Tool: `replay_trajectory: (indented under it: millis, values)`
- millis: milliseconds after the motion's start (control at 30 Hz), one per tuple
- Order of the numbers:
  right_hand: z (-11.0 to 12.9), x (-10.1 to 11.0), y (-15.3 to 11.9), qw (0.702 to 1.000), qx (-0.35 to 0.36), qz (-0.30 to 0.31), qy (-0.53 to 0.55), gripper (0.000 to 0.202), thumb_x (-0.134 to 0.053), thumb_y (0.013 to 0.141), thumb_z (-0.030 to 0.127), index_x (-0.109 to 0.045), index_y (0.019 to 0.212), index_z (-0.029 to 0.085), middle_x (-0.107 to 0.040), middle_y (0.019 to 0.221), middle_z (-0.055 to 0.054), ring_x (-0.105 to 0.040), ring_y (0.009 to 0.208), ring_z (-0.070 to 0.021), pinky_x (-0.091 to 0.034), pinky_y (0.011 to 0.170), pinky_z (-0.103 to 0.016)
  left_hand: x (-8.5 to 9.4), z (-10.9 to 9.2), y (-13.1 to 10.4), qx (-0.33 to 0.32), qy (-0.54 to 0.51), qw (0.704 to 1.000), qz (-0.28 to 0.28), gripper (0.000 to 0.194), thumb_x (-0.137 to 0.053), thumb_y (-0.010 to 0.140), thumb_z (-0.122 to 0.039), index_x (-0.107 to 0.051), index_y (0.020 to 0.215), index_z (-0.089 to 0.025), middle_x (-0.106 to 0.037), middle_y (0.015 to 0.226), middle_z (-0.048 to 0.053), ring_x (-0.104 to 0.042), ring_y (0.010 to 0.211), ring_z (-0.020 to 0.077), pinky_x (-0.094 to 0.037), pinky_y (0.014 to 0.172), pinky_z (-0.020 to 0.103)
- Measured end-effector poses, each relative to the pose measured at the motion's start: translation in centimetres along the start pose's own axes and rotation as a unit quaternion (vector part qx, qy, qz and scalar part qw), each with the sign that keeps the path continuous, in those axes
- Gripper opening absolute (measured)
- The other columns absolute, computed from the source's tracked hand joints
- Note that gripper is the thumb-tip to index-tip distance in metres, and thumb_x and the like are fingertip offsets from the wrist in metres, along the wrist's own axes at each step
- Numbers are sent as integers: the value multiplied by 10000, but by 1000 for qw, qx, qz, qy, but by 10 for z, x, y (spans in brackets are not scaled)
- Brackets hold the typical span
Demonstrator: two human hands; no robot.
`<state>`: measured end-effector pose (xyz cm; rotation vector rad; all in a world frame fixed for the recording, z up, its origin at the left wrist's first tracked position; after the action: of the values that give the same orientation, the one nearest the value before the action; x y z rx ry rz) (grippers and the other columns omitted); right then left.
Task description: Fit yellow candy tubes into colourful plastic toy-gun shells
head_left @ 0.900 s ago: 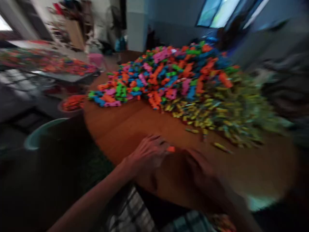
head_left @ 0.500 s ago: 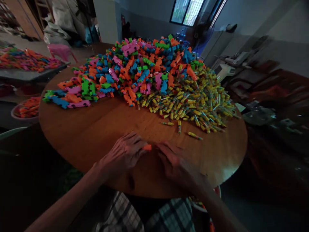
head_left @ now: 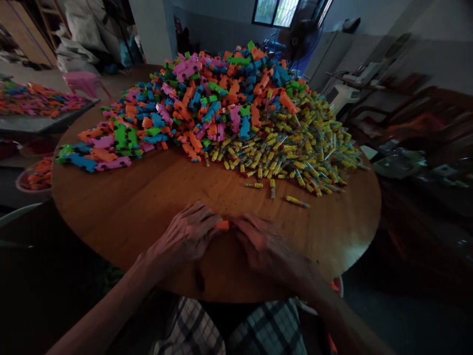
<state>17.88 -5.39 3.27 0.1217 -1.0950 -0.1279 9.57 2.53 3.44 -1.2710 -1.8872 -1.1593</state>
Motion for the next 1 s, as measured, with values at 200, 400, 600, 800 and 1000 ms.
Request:
replay_trajectory:
  millis: [200, 400, 600, 800, 1000]
  values:
    - [-4, 0, 4, 1000, -5, 23, 17, 283, -432, 995, 129, -645, 1179, 105, -662, 1085, -128, -640, 967, -219, -566, 866, -388, -3, 3, -2, -1, -1, 1000, 2, 122, -555, 987, -154, -640, 1074, -168, -646, 969, 71, -564, 922, 216, -436, 804, 349]
    - [-10, -2, 2, 999, -42, -23, -5, 285, -435, 1005, 156, -643, 1200, 144, -672, 1100, -115, -642, 918, -202, -547, 778, -347, 1, 14, -1, 37, -47, 998, -22, 151, -564, 1001, -225, -658, 1106, -170, -669, 952, 68, -593, 918, 202, -454, 811, 330]
    - [-17, -16, -3, 994, -59, -44, -84, 331, -488, 931, 86, -633, 1226, 114, -656, 1162, -142, -653, 910, -222, -536, 726, -350, 11, 45, -12, 235, -238, 942, -29, 287, -595, 986, -424, -730, 1031, -175, -687, 835, 29, -604, 732, 128, -448, 646, 220]
    - [-4, 20, -6, 985, -56, -146, 75, 249, -529, 1003, 281, -637, 1180, 142, -676, 1107, -132, -653, 956, -242, -535, 826, -396, -1, 56, -28, 348, -474, 800, -120, 368, -772, 837, -474, -786, 984, -137, -686, 776, 52, -573, 647, 109, -421, 566, 191]
    - [10, 35, -4, 951, -84, -161, 251, 354, -563, 992, 475, -665, 870, 160, -648, 817, -61, -585, 727, -172, -460, 671, -317, -22, 35, -28, 369, -559, 730, -137, 285, -831, 793, -382, -799, 981, -169, -729, 811, 43, -616, 649, 105, -503, 649, 201]
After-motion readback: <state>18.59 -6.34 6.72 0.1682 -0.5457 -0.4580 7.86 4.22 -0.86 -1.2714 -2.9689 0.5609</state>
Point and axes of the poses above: each hand's wrist, its own y-axis towards the middle knuckle, its own x-axis out of the back of the hand, z = x × y, the point moved 10 cm from there along y, towards the middle knuckle
